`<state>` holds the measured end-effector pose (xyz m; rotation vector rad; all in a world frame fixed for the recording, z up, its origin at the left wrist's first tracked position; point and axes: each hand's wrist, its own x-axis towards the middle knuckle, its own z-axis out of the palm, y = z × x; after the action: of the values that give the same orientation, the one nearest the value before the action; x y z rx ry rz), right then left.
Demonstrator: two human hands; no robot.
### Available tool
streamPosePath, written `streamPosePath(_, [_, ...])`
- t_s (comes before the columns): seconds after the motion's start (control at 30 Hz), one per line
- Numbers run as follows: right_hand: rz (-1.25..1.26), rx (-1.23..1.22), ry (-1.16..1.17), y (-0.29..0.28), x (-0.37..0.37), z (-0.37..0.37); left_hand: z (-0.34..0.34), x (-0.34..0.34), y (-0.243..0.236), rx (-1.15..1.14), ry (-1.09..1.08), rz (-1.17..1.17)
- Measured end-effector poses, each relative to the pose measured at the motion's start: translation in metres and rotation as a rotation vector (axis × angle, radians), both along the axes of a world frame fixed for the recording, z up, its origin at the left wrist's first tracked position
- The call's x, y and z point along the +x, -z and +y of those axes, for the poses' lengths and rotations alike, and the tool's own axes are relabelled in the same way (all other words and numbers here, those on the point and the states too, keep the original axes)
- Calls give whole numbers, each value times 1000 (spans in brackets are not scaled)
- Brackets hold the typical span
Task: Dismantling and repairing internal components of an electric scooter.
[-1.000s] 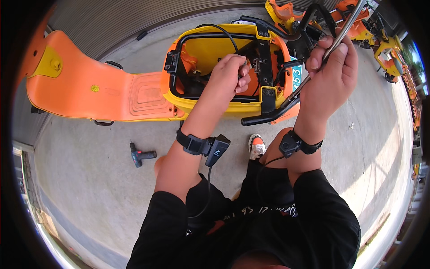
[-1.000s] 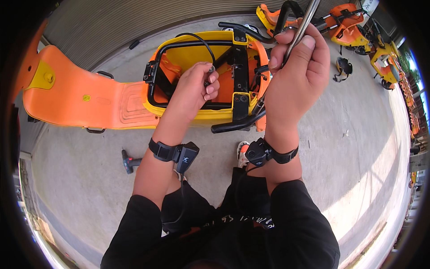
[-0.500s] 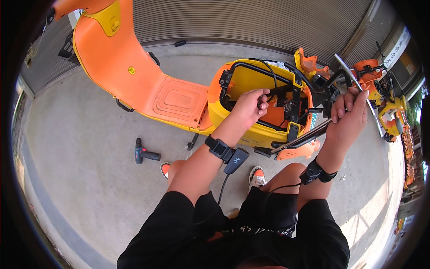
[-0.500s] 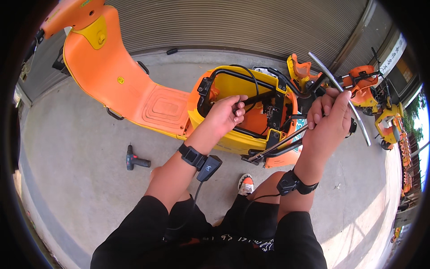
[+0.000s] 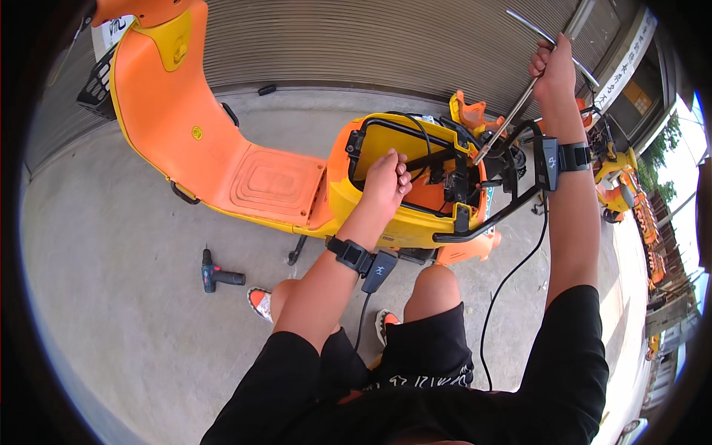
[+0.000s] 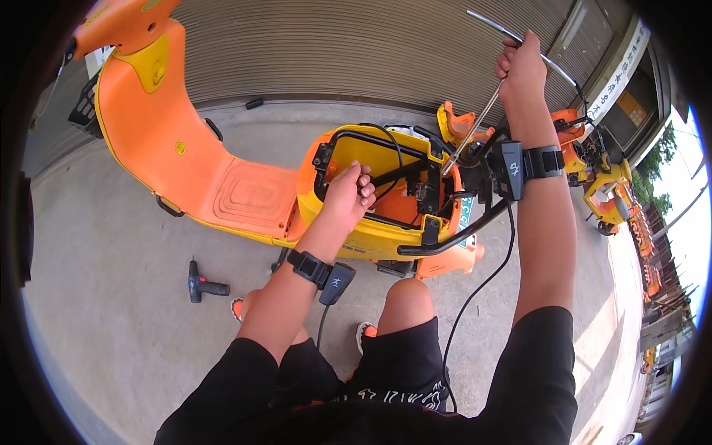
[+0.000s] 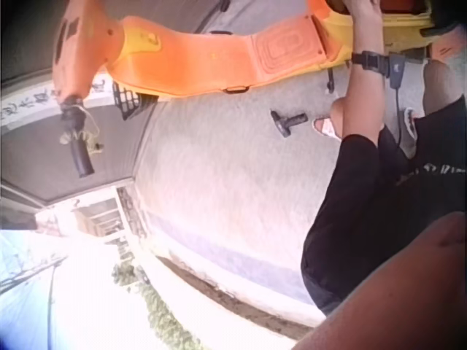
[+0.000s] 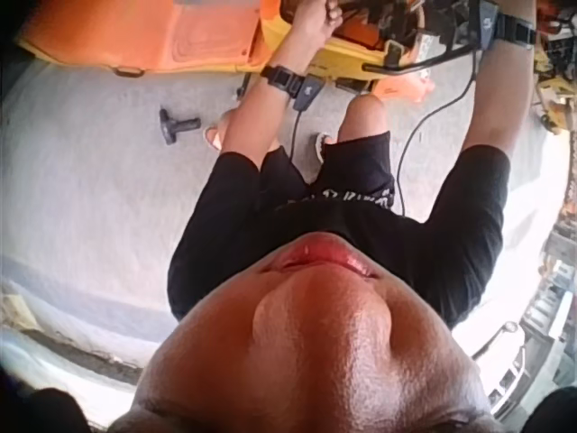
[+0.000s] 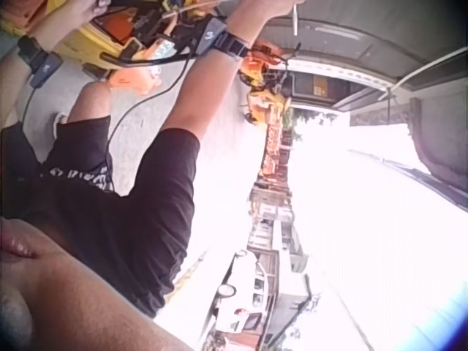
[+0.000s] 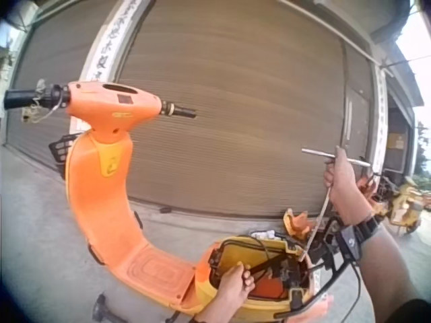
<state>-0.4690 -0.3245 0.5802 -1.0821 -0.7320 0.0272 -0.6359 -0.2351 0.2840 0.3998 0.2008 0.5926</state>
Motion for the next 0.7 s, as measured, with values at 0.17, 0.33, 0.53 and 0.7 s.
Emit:
streamPosePath(0.17, [37, 107, 161, 25, 39, 32, -2, 3, 2, -60, -35, 18])
streamPosePath(0.33, [92, 160, 166, 41, 55, 53, 6, -2, 2, -120, 52, 21])
streamPosePath(0.53, [45, 102, 221, 51, 63, 58, 4, 3, 0, -107, 54, 55])
streamPosePath(0.7, [-61, 134, 233, 48, 68, 56, 4, 6, 1, -83, 51, 74])
